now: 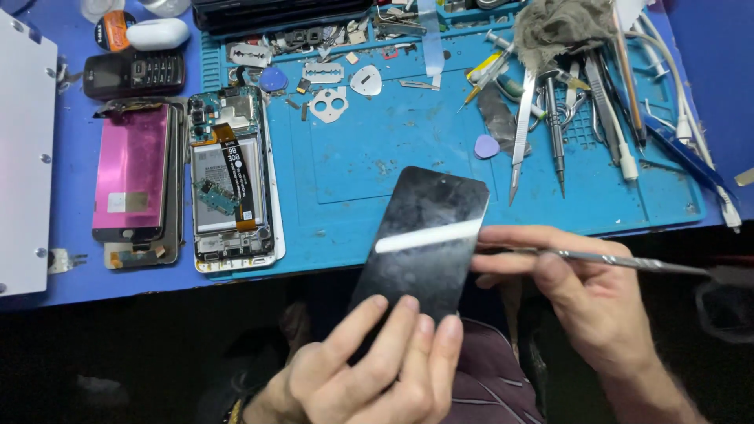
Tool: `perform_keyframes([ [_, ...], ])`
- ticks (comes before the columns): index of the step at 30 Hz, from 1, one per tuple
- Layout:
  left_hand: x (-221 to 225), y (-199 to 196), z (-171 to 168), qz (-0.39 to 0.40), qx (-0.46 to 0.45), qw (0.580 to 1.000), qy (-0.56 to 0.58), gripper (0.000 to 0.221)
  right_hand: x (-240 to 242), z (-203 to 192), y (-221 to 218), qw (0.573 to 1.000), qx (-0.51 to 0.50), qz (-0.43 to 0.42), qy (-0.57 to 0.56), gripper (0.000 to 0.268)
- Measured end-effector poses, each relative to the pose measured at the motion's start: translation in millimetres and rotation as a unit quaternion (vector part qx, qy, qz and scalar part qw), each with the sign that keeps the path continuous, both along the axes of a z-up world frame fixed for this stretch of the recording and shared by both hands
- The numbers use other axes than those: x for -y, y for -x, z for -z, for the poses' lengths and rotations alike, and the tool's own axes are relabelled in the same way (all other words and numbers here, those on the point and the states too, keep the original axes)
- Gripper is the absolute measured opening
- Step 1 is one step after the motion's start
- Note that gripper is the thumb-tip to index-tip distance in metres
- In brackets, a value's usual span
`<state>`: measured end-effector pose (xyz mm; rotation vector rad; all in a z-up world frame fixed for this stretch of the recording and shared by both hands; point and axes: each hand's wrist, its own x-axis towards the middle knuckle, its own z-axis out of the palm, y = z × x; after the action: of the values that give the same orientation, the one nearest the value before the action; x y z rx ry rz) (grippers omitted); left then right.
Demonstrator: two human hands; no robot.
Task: The person cleans the back of a smartphone using a small brush and a cloth. They scrub the surface, spray a cleaning solution onto the cloth, and wipe the phone's back panel thoroughly.
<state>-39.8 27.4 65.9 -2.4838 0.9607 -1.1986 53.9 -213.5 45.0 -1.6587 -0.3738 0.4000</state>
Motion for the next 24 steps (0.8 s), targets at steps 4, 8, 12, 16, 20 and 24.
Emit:
perform_keyframes([
  [4,12,0,16,0.019,0.015,1.000,0.018,0.010,-7,18,2,0.988,-0.090,0.126,0.003,0.036],
  [8,25,8,32,-0.007,-0.004,0.994,0.113,0.016,-11,14,-3,0.993,-0.044,0.112,-0.005,0.016],
  [12,7,12,33,-0.004,-0.121,0.913,0.389,0.031,-7,5,-7,0.990,-0.074,0.119,0.024,0.023],
  [16,-12,-22,-8,0.024,-0.401,0.540,0.739,0.085,-22,-13,-6,0.987,-0.085,0.121,0.063,0.026],
  [20,-12,-52,-8,0.132,-0.514,0.383,0.757,0.036,-34,-15,-17,0.993,-0.071,0.078,0.059,0.024],
  [24,-9,-73,2,0.123,-0.523,0.352,0.767,0.017,-35,-7,-34,0.987,-0.111,0.093,0.065,0.021],
])
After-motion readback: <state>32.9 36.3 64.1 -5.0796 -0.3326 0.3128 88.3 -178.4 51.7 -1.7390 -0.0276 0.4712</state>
